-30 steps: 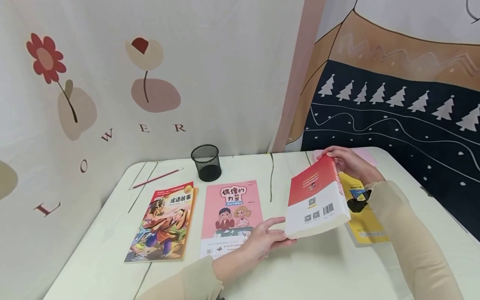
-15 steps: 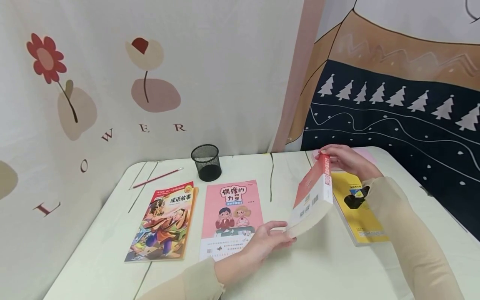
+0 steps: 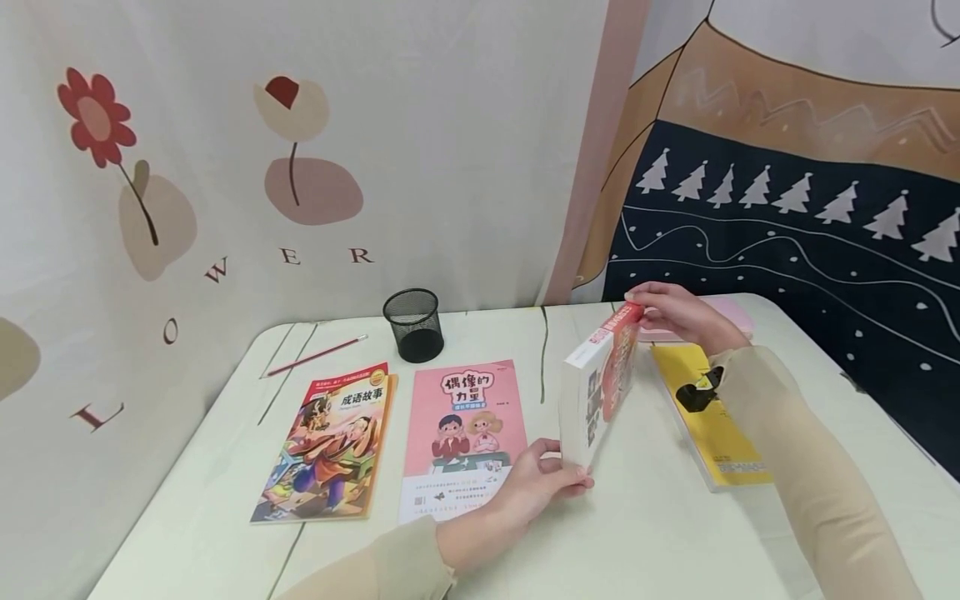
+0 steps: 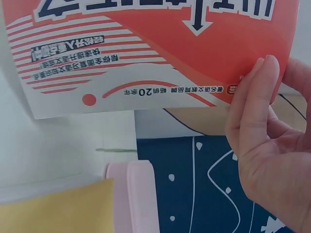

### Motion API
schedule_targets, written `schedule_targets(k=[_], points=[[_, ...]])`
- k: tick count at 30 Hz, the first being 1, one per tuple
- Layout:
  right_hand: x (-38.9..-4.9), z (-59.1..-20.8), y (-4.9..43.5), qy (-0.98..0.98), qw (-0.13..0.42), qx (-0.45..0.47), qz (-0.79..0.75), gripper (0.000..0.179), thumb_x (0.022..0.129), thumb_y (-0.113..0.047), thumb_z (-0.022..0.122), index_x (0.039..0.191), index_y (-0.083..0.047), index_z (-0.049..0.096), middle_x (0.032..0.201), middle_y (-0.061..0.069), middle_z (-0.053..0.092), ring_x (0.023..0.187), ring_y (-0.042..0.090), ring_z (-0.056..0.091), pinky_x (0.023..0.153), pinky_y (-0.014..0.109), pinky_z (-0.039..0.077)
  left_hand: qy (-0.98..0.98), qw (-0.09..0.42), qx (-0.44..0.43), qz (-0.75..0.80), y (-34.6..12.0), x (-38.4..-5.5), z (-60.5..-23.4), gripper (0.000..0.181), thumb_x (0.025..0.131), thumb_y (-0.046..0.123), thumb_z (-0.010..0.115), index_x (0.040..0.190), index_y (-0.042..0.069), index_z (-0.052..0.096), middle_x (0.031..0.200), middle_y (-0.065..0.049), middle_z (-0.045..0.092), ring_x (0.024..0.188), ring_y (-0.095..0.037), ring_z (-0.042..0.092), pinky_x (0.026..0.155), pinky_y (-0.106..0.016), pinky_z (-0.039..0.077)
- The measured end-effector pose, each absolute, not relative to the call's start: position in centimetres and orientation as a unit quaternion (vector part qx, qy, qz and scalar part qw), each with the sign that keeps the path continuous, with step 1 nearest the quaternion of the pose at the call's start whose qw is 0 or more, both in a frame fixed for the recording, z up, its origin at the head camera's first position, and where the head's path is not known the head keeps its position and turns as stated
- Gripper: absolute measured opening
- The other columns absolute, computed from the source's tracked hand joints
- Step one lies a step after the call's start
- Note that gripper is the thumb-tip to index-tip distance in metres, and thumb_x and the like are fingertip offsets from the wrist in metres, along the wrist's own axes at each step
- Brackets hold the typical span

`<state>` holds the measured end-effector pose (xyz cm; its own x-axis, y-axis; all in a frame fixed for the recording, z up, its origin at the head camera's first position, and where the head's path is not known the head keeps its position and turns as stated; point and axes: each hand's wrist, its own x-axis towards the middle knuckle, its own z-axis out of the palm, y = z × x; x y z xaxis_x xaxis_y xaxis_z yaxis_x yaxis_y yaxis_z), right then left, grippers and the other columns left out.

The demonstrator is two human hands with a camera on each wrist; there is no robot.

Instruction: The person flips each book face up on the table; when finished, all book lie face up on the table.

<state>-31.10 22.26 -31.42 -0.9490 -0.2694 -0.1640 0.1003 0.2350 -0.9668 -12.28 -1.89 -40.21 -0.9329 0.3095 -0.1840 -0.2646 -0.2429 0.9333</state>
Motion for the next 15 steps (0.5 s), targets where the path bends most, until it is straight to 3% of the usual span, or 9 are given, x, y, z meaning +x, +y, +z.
schedule_targets(k=[8, 15], points=[[-31.32, -31.72, 21.49, 0.784, 0.142, -0.043, -0.603, 0.048, 0.087, -0.032, 0.054, 0.118, 0.000, 0.037, 0.109, 0.016, 0.041, 0.085, 0.021, 0.047, 0.071, 0.019, 0.047, 0.587, 0.188, 0.021, 0.787, -1.58, -12.22, -40.12, 0.030, 0.082, -0.002, 0.056, 0.107, -0.003, 0.039, 0.085, -0.020, 0.061, 0.078, -0.026, 0.063, 0.072, -0.031, 0.050], [-31.13, -31.52, 21.34, 0.766, 0.142, -0.056, -0.625, 0.043, 0.092, -0.023, 0.046, 0.124, 0.003, 0.034, 0.113, 0.014, 0.042, 0.084, 0.021, 0.049, 0.075, 0.021, 0.047, 0.574, 0.184, 0.026, 0.798, -1.32, -11.94, -40.33, 0.030, 0.083, -0.002, 0.053, 0.107, -0.002, 0.035, 0.089, -0.020, 0.059, 0.078, -0.026, 0.063, 0.072, -0.031, 0.050]])
